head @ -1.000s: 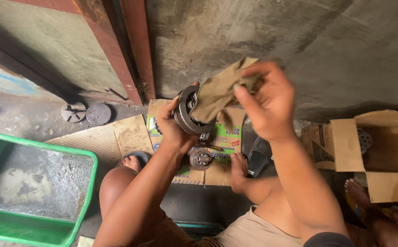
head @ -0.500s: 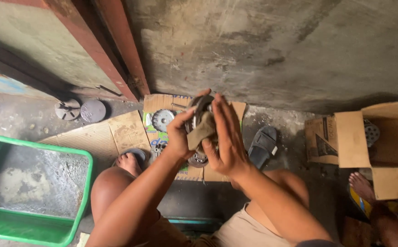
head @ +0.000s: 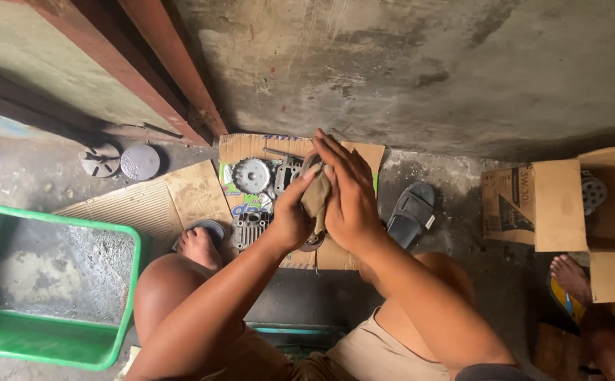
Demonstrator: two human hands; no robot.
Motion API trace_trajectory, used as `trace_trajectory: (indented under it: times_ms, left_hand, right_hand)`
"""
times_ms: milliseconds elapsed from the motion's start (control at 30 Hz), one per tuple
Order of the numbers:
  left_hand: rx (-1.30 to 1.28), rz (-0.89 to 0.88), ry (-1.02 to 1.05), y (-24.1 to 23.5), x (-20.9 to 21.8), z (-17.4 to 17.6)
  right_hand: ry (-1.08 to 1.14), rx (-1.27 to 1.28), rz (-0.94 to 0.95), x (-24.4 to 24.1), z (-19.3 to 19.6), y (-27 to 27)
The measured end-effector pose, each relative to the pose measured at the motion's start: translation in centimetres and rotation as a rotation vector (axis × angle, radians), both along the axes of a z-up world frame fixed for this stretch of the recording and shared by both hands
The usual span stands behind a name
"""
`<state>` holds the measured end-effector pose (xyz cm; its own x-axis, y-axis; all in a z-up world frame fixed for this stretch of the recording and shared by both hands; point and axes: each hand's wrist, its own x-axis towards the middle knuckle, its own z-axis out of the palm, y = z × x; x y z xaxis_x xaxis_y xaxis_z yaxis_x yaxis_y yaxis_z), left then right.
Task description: Cleaning a motorcycle clutch bell with a brush and inspecting the internal centrifugal weights.
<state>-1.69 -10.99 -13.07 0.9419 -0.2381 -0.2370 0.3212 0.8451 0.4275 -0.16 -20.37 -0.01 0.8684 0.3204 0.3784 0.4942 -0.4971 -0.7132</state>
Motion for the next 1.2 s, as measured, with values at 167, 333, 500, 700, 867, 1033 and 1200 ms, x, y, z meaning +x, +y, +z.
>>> trace_trajectory:
  times_ms: [167, 333, 500, 700, 867, 1033, 1200]
  left_hand:
    - [0.226, 0.021, -0.143, 0.7, -0.2, 8.9]
    - [0.266, 0.029, -0.105, 1.7, 0.7, 6.5]
    - [0.421, 0.074, -0.185, 3.1, 1.0, 7.8]
    - [0.237, -0.04, -0.146, 3.9, 1.5, 7.7]
    - [-0.033, -0.048, 0.138, 4.3, 2.0, 6.9]
    - [-0.126, -0.061, 0.037, 4.6, 2.3, 10.4]
    - [-0.067, -0.1, -0.055, 4.5, 2.3, 9.7]
  right_hand:
    - [0.117, 0.156, -0.042, 1.2, -0.6, -0.9]
    - [-0.141, 0.047, -0.155, 0.9, -0.5, -0.2]
    - [-0.109, 0.059, 0.03, 0.4, 0.1, 0.7]
    - [0.05, 0.218, 0.12, 2.3, 0.2, -1.0]
    - [0.097, 0.238, 0.151, 4.7, -1.2, -3.9]
    - [0.039, 0.231, 0.122, 4.6, -0.4, -4.4]
    - [0.095, 0.248, 0.202, 3.6, 0.5, -4.5]
